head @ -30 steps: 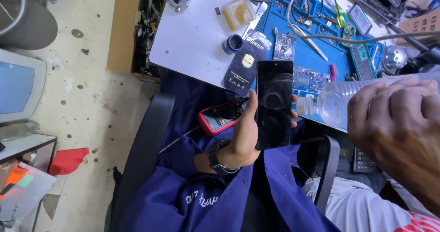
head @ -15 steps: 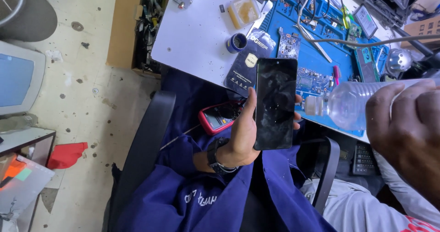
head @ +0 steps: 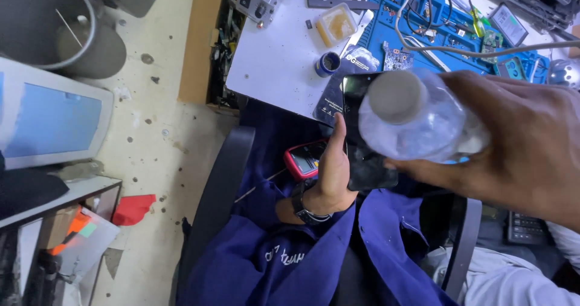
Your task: Cleaning a smartphone screen and assembling internal components including the battery and motherboard.
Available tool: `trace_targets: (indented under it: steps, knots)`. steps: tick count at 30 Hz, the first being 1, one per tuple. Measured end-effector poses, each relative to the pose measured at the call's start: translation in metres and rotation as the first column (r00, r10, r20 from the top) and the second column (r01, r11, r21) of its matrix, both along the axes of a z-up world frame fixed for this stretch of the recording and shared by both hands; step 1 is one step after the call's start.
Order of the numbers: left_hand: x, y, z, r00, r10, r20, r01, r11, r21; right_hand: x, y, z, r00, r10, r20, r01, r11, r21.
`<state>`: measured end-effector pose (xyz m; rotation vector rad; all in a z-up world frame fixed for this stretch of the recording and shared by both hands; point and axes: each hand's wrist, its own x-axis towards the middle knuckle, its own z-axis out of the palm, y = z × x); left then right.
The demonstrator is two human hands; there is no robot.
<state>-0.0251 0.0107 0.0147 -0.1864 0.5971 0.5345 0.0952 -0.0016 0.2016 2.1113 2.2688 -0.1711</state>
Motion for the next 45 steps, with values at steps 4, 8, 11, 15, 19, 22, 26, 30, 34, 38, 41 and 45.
trace_targets:
  steps: [4, 8, 11, 15, 19, 22, 26, 30, 34, 38, 41, 45]
  knots:
    - [0.014, -0.014, -0.031, 0.997, 0.064, -0.032, -0.059, 0.989, 0.139, -0.032, 0.037, 0.006, 0.96, 0.192, -0.206, -0.147, 0.966, 0.214]
    - [0.011, -0.012, -0.028, 0.927, 0.064, 0.369, -0.188, 0.931, 0.312, -0.03, 0.102, -0.04, 0.859, 0.339, -0.384, -0.171, 0.897, 0.408]
    - [0.008, -0.008, -0.025, 0.961, 0.015, 0.276, -0.123, 0.916, 0.382, -0.022, 0.146, -0.103, 0.843, 0.27, -0.465, -0.095, 0.926, 0.365]
    - [0.004, -0.005, -0.018, 0.96, 0.042, 0.278, -0.164, 0.887, 0.431, -0.017, 0.173, -0.153, 0.859, 0.242, -0.451, -0.09, 0.939, 0.333]
    - [0.003, -0.005, -0.024, 0.946, 0.023, 0.323, -0.172, 0.881, 0.441, -0.013, 0.176, -0.17, 0.831, 0.237, -0.503, -0.092, 0.95, 0.297]
    - [0.004, -0.006, -0.027, 0.933, 0.03, 0.36, -0.182, 0.9, 0.397, -0.014, 0.171, -0.168, 0.83, 0.248, -0.5, -0.099, 0.947, 0.304]
    - [0.004, -0.006, -0.024, 0.935, 0.03, 0.355, -0.179, 0.901, 0.396, -0.009, 0.164, -0.167, 0.839, 0.235, -0.491, -0.095, 0.951, 0.293]
    - [0.007, -0.006, -0.026, 0.95, 0.033, 0.312, -0.175, 0.881, 0.44, -0.008, 0.127, -0.133, 0.91, 0.137, -0.392, -0.037, 0.967, 0.253]
    - [0.012, -0.004, -0.022, 0.996, 0.022, 0.092, -0.044, 0.968, 0.248, -0.023, 0.05, -0.071, 0.874, 0.258, -0.411, -0.141, 0.945, 0.295]
    - [0.015, 0.0, -0.003, 0.99, 0.052, -0.133, -0.053, 0.999, -0.003, -0.014, -0.007, -0.049, 0.793, 0.271, -0.545, -0.141, 0.953, 0.268]
    - [0.011, -0.02, -0.036, 0.95, -0.065, 0.305, 0.007, 0.982, 0.189, 0.01, -0.028, -0.049, 0.798, 0.16, -0.581, -0.03, 0.974, 0.227]
    - [0.011, -0.021, -0.032, 0.961, -0.082, 0.263, 0.002, 0.957, 0.289, 0.041, -0.05, -0.066, 0.849, 0.115, -0.515, -0.016, 0.981, 0.193]
